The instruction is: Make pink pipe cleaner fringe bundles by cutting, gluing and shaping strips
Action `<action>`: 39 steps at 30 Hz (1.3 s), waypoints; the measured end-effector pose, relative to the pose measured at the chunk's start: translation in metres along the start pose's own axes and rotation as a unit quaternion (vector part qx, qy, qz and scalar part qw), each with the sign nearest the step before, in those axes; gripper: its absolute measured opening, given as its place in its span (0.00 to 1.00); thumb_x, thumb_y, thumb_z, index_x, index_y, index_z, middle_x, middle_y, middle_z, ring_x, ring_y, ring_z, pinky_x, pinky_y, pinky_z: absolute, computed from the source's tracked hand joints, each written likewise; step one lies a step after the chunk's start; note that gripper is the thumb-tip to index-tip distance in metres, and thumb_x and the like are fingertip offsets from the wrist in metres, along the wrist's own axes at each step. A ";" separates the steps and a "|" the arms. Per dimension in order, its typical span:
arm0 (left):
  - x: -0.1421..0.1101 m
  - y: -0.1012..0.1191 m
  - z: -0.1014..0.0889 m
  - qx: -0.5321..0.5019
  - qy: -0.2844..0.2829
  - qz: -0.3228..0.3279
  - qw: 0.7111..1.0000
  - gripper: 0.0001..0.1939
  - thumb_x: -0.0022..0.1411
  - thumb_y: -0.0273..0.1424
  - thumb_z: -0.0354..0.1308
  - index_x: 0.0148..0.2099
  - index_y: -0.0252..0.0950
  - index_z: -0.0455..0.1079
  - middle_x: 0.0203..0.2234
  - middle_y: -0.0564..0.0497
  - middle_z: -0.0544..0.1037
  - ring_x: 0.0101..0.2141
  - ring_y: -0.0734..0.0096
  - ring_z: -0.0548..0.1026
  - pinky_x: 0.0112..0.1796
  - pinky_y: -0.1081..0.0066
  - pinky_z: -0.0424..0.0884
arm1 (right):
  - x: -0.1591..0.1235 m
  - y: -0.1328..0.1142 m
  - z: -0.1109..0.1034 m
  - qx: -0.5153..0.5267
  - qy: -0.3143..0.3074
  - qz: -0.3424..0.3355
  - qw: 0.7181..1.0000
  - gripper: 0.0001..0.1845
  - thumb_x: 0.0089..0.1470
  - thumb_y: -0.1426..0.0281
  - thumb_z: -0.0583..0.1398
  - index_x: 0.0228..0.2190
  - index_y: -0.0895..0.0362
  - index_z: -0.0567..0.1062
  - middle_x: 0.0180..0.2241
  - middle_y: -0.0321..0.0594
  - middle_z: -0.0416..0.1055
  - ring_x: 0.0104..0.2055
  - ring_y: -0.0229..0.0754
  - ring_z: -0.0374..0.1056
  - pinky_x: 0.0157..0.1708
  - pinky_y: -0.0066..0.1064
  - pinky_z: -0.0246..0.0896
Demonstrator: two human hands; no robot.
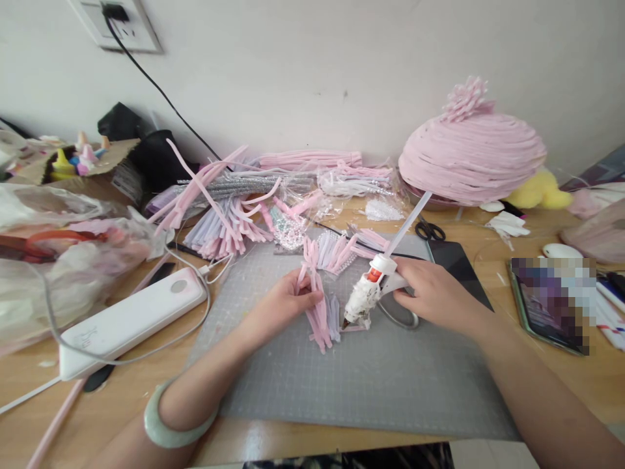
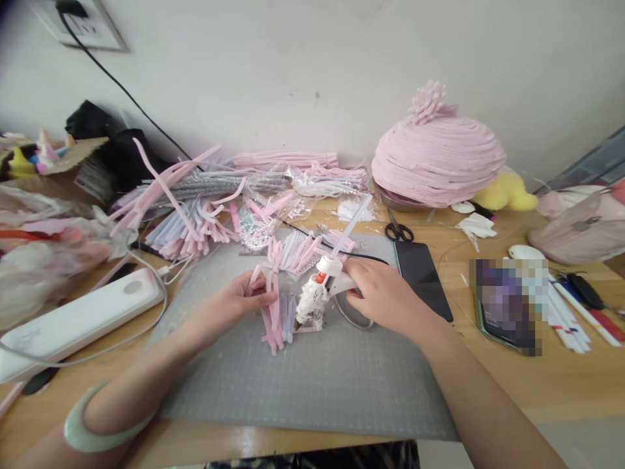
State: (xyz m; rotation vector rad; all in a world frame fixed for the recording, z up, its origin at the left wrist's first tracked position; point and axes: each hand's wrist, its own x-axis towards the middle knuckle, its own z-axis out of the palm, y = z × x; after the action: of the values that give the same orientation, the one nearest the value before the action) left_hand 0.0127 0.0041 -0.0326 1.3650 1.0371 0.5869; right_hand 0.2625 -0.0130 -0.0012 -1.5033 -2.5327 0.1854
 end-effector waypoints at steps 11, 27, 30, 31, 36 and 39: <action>-0.001 0.003 0.000 -0.011 -0.004 -0.011 1.000 0.08 0.51 0.33 0.55 0.29 0.36 0.59 0.22 0.56 0.67 0.26 0.71 0.68 0.31 0.71 0.62 | -0.003 0.006 -0.003 -0.004 -0.010 0.003 1.000 0.12 0.47 0.76 0.51 0.36 0.57 0.69 0.36 0.43 0.73 0.39 0.47 0.69 0.37 0.35 0.61; -0.002 0.006 0.000 0.008 0.031 0.019 0.999 0.10 0.52 0.33 0.54 0.27 0.37 0.56 0.21 0.59 0.59 0.24 0.76 0.60 0.29 0.74 0.58 | -0.001 0.019 -0.009 0.121 0.020 0.200 0.972 0.30 0.41 0.53 0.62 0.43 0.57 0.68 0.36 0.43 0.73 0.33 0.47 0.69 0.29 0.32 0.62; -0.003 0.008 0.000 0.007 0.049 0.027 0.998 0.12 0.52 0.33 0.54 0.25 0.37 0.53 0.20 0.60 0.56 0.23 0.77 0.57 0.28 0.74 0.56 | 0.006 0.022 -0.005 0.130 0.100 0.250 0.954 0.30 0.43 0.52 0.60 0.43 0.58 0.69 0.39 0.46 0.72 0.36 0.48 0.69 0.32 0.33 0.62; -0.003 0.008 0.001 0.008 0.057 0.029 0.998 0.13 0.51 0.33 0.54 0.25 0.37 0.51 0.20 0.60 0.55 0.23 0.77 0.56 0.28 0.74 0.55 | 0.008 0.023 -0.004 0.137 0.110 0.266 0.948 0.28 0.45 0.53 0.58 0.43 0.58 0.69 0.39 0.46 0.72 0.37 0.48 0.69 0.32 0.33 0.62; -0.003 0.005 0.001 0.017 0.074 0.036 0.996 0.16 0.51 0.34 0.55 0.24 0.38 0.48 0.20 0.60 0.53 0.22 0.78 0.53 0.26 0.74 0.53 | 0.021 0.030 0.004 0.140 0.090 0.316 0.934 0.20 0.53 0.63 0.52 0.44 0.62 0.69 0.39 0.50 0.72 0.38 0.48 0.69 0.35 0.34 0.61; -0.003 0.004 0.002 0.019 0.072 0.040 0.996 0.17 0.51 0.34 0.56 0.24 0.38 0.48 0.19 0.60 0.53 0.22 0.78 0.53 0.26 0.75 0.53 | 0.022 0.035 0.009 0.131 0.071 0.308 0.940 0.19 0.55 0.67 0.50 0.44 0.62 0.70 0.38 0.50 0.73 0.38 0.48 0.69 0.36 0.35 0.61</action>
State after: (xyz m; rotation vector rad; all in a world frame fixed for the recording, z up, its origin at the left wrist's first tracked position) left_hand 0.0137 0.0017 -0.0283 1.4195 1.1179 0.7355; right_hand 0.2798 0.0232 -0.0145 -2.0479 -1.7695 0.4584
